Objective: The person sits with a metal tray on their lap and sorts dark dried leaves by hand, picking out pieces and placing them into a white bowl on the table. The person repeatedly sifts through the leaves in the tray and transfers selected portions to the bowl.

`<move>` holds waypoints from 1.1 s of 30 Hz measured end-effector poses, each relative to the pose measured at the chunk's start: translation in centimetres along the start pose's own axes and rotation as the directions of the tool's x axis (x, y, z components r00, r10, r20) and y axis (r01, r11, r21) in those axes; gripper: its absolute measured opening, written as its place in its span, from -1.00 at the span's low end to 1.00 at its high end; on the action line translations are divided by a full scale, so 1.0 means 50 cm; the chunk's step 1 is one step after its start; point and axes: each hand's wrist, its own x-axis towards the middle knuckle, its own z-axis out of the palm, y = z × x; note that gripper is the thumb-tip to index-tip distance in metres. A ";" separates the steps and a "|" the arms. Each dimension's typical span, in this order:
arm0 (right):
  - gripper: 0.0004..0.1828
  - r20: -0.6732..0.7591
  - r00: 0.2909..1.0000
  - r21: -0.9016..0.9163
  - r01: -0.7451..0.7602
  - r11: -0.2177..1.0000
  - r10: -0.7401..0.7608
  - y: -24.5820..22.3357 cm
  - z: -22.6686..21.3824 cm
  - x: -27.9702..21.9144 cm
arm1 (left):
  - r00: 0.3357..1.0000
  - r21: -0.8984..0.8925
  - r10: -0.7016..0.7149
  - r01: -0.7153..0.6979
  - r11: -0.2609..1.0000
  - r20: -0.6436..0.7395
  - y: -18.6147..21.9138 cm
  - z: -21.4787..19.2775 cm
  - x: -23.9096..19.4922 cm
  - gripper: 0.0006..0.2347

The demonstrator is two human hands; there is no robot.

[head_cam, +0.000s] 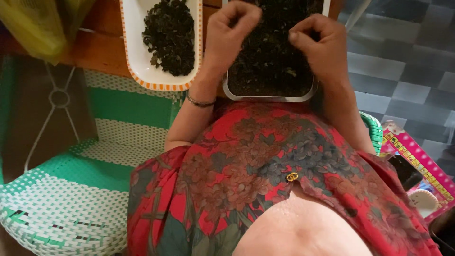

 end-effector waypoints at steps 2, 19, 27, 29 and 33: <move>-0.96 0.075 0.949 0.456 -0.306 0.836 0.307 0.003 0.000 -0.003 | 0.949 -0.607 -0.311 0.278 0.744 0.054 -0.001 0.005 0.007 -0.89; -0.84 0.136 0.969 0.306 -0.238 0.922 0.205 -0.027 -0.021 -0.013 | 0.880 -0.755 -0.427 0.423 0.501 0.210 -0.075 -0.010 -0.033 -0.85; -0.75 -0.016 0.852 0.561 -0.426 0.710 0.524 0.015 -0.044 -0.052 | 0.983 0.104 -0.146 0.135 0.985 0.111 0.050 -0.022 -0.038 -0.88; -0.74 0.034 0.849 0.706 -0.394 0.588 0.528 0.040 -0.056 -0.081 | 0.977 0.395 -0.131 0.056 0.917 0.166 0.059 -0.015 -0.043 -0.87; -0.80 -0.086 0.683 0.868 -0.307 0.391 0.726 0.108 -0.031 -0.148 | 0.894 0.434 0.111 -0.315 0.844 0.434 -0.033 -0.001 -0.062 -0.77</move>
